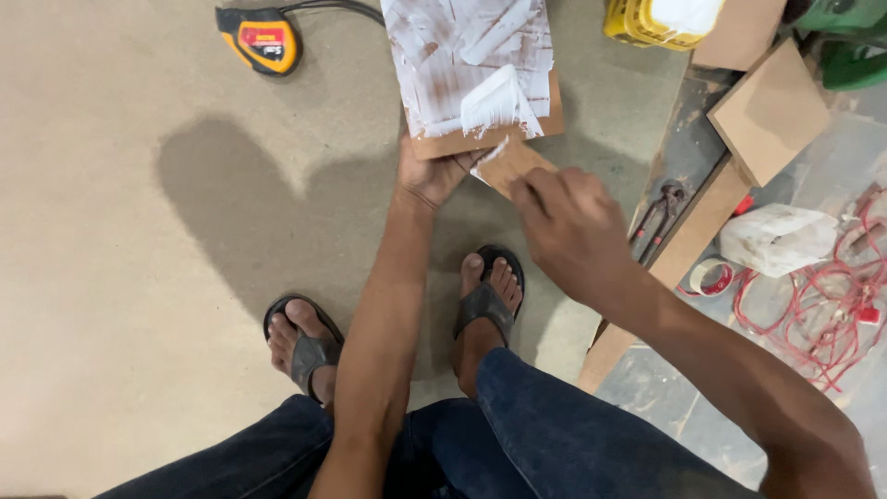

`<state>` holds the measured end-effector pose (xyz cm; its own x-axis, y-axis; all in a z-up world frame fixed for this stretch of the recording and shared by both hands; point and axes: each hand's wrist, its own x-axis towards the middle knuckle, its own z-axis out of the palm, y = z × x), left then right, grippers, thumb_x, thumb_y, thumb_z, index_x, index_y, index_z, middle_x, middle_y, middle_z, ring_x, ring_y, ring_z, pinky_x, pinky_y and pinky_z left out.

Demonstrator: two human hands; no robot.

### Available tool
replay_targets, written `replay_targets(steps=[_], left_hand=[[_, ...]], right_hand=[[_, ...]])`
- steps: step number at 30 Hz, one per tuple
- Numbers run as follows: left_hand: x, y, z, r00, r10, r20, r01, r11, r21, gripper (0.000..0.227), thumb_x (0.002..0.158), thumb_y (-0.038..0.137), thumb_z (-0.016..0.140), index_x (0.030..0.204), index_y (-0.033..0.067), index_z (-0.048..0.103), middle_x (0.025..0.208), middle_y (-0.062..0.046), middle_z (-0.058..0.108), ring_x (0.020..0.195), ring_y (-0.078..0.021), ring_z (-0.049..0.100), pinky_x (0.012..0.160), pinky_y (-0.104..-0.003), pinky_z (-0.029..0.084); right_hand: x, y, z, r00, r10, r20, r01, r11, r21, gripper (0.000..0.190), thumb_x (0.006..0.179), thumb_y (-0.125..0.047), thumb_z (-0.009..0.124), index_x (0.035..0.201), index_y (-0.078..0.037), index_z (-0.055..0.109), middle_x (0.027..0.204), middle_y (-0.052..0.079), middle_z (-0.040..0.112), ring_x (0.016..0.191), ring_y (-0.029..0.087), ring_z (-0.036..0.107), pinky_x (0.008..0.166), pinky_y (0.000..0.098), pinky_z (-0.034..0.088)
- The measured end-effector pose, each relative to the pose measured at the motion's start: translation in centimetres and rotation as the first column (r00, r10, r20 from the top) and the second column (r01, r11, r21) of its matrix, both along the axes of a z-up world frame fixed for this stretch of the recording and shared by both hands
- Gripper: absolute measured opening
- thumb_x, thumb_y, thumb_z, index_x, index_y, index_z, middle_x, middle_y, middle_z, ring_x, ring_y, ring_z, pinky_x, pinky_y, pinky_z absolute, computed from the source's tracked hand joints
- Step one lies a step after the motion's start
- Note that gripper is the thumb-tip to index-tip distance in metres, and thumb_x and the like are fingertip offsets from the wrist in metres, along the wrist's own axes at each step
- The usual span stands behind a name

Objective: The person sits on the floor and applies white paint to rectangular wooden boards using a small brush. They hold the board with one hand and paint with the other, covering the surface with strokes. The person flips the board to paint the other side and continues until the surface is coated.

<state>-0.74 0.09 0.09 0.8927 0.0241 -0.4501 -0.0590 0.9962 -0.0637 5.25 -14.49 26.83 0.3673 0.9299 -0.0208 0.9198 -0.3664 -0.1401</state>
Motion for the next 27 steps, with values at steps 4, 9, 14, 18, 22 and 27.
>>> replay_targets(steps=[4,9,14,18,22,27], left_hand=[[-0.9,0.4,-0.3,0.999,0.038,0.012,-0.038,0.999,0.009,0.062,0.110,0.048,0.042,0.151,0.0015,0.044,0.148,-0.019,0.055,0.132,-0.0375,0.059,0.112,-0.057,0.051],[-1.3,0.9,-0.3,0.995,-0.026,0.094,0.013,0.990,0.137,0.067,0.108,0.050,0.042,0.154,0.0005,0.039,0.152,-0.022,0.051,0.138,-0.0401,0.055,0.118,-0.062,0.046],[-2.0,1.3,-1.4,0.987,-0.050,0.155,0.050,0.999,0.008,0.068,0.108,0.051,0.039,0.152,-0.0015,0.039,0.150,-0.024,0.051,0.136,-0.0416,0.055,0.117,-0.061,0.047],[-2.4,1.9,-2.1,0.980,-0.154,0.125,0.148,0.988,0.052,0.061,0.112,0.042,0.040,0.151,-0.0051,0.040,0.150,-0.024,0.052,0.137,-0.0410,0.055,0.120,-0.056,0.048],[-2.6,2.3,-1.9,0.979,-0.137,0.152,0.133,0.991,0.033,0.061,0.111,0.042,0.040,0.150,-0.0056,0.041,0.148,-0.024,0.053,0.136,-0.0392,0.056,0.119,-0.054,0.049],[-2.7,2.1,-2.1,0.983,-0.116,0.139,0.119,0.993,-0.010,0.060,0.111,0.042,0.040,0.149,-0.0035,0.042,0.147,-0.022,0.054,0.135,-0.0380,0.057,0.119,-0.054,0.049]], right_hand=[[2.3,0.9,1.1,0.975,-0.178,-0.132,0.201,0.962,0.185,0.037,0.085,0.005,0.072,0.122,-0.003,0.073,0.112,0.013,0.068,0.095,0.029,0.064,0.080,0.0391,0.054],[7.7,0.1,-0.5,0.190,-0.309,-0.932,0.750,0.658,-0.066,0.020,0.094,0.004,0.072,0.113,-0.001,0.068,0.102,0.006,0.075,0.087,0.010,0.068,0.078,0.0219,0.054],[8.7,0.5,-2.3,0.305,-0.244,-0.920,0.676,0.737,0.029,0.017,0.097,0.006,0.077,0.111,0.002,0.068,0.100,0.008,0.073,0.086,0.010,0.068,0.082,0.0223,0.053],[7.6,2.1,-2.9,0.905,-0.148,-0.398,0.266,0.928,0.260,0.022,0.096,0.007,0.080,0.114,-0.002,0.073,0.102,0.010,0.067,0.089,0.021,0.063,0.081,0.0308,0.049],[6.6,4.0,-4.0,0.993,0.084,-0.086,-0.064,0.976,0.209,0.031,0.089,0.003,0.082,0.117,-0.007,0.073,0.105,0.008,0.058,0.101,0.028,0.054,0.090,0.0382,0.048],[6.1,5.7,-5.9,0.995,0.102,-0.012,-0.101,0.992,0.072,0.033,0.083,-0.006,0.076,0.117,-0.006,0.072,0.110,0.008,0.058,0.112,0.031,0.054,0.096,0.0387,0.053]])
